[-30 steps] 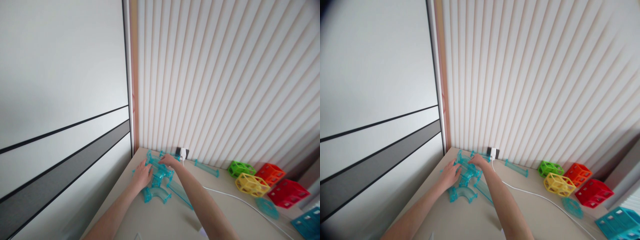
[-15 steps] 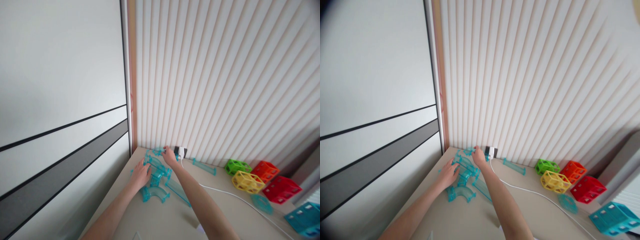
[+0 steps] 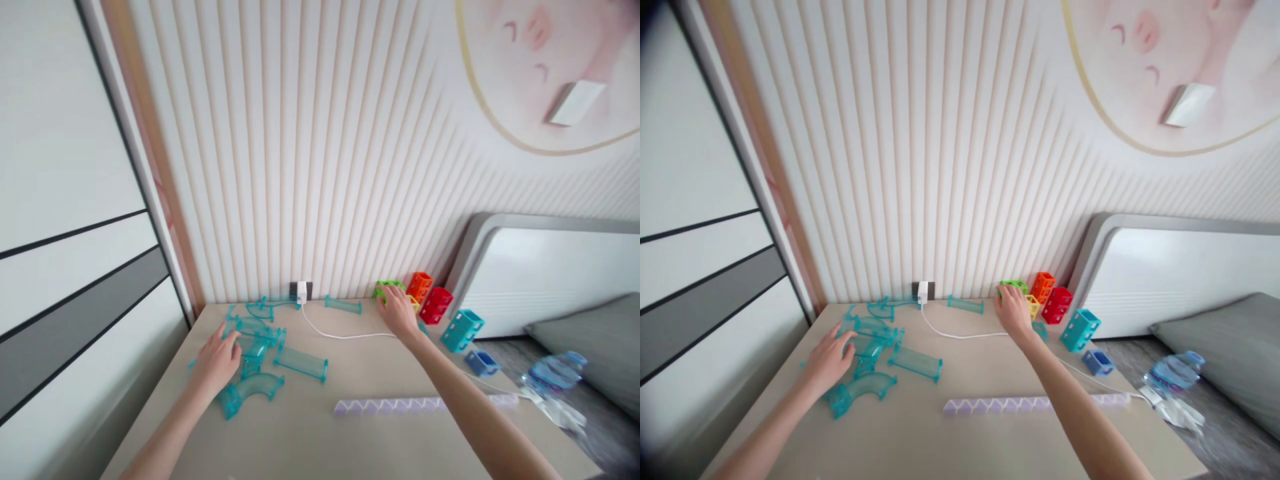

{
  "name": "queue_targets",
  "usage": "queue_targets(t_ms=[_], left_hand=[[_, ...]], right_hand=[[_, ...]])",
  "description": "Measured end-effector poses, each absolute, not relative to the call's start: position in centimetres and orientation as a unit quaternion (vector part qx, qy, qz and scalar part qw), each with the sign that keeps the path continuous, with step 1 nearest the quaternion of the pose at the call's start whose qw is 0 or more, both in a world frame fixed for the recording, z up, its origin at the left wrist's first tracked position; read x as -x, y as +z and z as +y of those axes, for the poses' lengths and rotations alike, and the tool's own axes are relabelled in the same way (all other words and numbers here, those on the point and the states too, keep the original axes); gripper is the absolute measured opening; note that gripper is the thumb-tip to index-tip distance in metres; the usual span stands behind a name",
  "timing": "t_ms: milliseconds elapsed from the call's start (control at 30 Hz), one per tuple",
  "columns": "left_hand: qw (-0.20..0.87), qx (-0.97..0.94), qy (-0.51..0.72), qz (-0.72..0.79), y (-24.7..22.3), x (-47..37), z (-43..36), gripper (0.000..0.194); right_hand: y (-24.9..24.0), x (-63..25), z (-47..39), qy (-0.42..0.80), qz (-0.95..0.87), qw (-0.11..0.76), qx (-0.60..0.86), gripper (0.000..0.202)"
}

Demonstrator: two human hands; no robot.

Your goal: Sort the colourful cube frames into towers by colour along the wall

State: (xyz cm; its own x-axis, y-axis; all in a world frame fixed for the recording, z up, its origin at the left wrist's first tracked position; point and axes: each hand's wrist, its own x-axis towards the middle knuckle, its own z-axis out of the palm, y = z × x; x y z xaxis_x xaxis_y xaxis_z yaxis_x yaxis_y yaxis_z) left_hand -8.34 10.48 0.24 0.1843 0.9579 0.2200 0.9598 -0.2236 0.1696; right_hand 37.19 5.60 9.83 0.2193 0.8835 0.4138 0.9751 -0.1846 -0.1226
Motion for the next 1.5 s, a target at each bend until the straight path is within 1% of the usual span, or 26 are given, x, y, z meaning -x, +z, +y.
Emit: queue_targets(t_ms=[100, 167, 333, 433, 567, 700, 833, 967, 1100, 1167, 1233, 1300, 1367, 1433, 1500], left_hand=[[0.037, 0.772, -0.173, -0.61, -0.4, 8.7, 10.7, 0.041], [0.057, 0.778, -0.192, -0.595, -1.0, 9.1, 10.9, 0.043], [0.083, 0.787, -0.215, -0.572, -1.3, 9.5, 10.9, 0.047], [0.084, 0.788, -0.23, -0.565, -0.9, 9.3, 10.5, 0.045], [0.076, 0.79, -0.247, -0.555, 0.0, 9.1, 9.8, 0.041], [0.066, 0.794, -0.26, -0.545, 0.8, 9.0, 9.2, 0.041], [0.052, 0.794, -0.28, -0.537, 1.5, 8.9, 8.9, 0.039], [0.027, 0.798, -0.316, -0.512, 2.5, 8.0, 8.5, 0.038], [-0.05, 0.794, -0.38, -0.472, 4.1, 5.8, 7.5, 0.038], [-0.118, 0.783, -0.405, -0.456, 5.0, 3.9, 6.7, 0.041], [-0.213, 0.763, -0.414, -0.449, 6.1, 1.6, 5.8, 0.048], [-0.334, 0.719, -0.425, -0.436, 7.2, -0.9, 5.0, 0.061], [-0.431, 0.679, -0.419, -0.422, 8.4, -3.0, 4.4, 0.075], [-0.506, 0.638, -0.416, -0.405, 9.4, -4.3, 4.0, 0.071], [-0.539, 0.584, -0.448, -0.409, 9.8, -4.5, 3.9, 0.068]], right_hand=[[10.6, -44.4, 1.5, -0.166, -0.514, 0.171, 0.824, 0.042], [11.1, -48.1, -0.3, -0.169, -0.47, 0.155, 0.852, 0.046], [11.2, -53.5, -1.0, -0.107, -0.437, 0.1, 0.887, 0.058], [10.8, -54.3, 0.1, -0.068, -0.432, 0.078, 0.896, 0.061], [10.9, -54.5, 1.7, -0.048, -0.42, 0.065, 0.904, 0.055], [11.3, -54.4, 3.1, -0.039, -0.4, 0.064, 0.914, 0.05], [11.5, -53.8, 3.8, -0.031, -0.381, 0.084, 0.92, 0.044], [13.0, -52.7, 3.1, -0.031, -0.379, 0.139, 0.915, 0.043], [16.1, -50.5, 1.8, -0.052, -0.379, 0.242, 0.892, 0.05], [17.4, -48.2, 1.4, -0.052, -0.391, 0.312, 0.864, 0.055], [17.8, -44.7, 1.4, -0.024, -0.42, 0.385, 0.821, 0.056], [17.3, -39.9, 1.8, 0.04, -0.463, 0.448, 0.763, 0.057], [15.8, -34.4, 2.3, 0.124, -0.509, 0.494, 0.693, 0.058], [13.9, -28.8, 2.6, 0.204, -0.543, 0.52, 0.628, 0.058], [11.8, -23.9, 2.8, 0.263, -0.558, 0.538, 0.574, 0.053]])
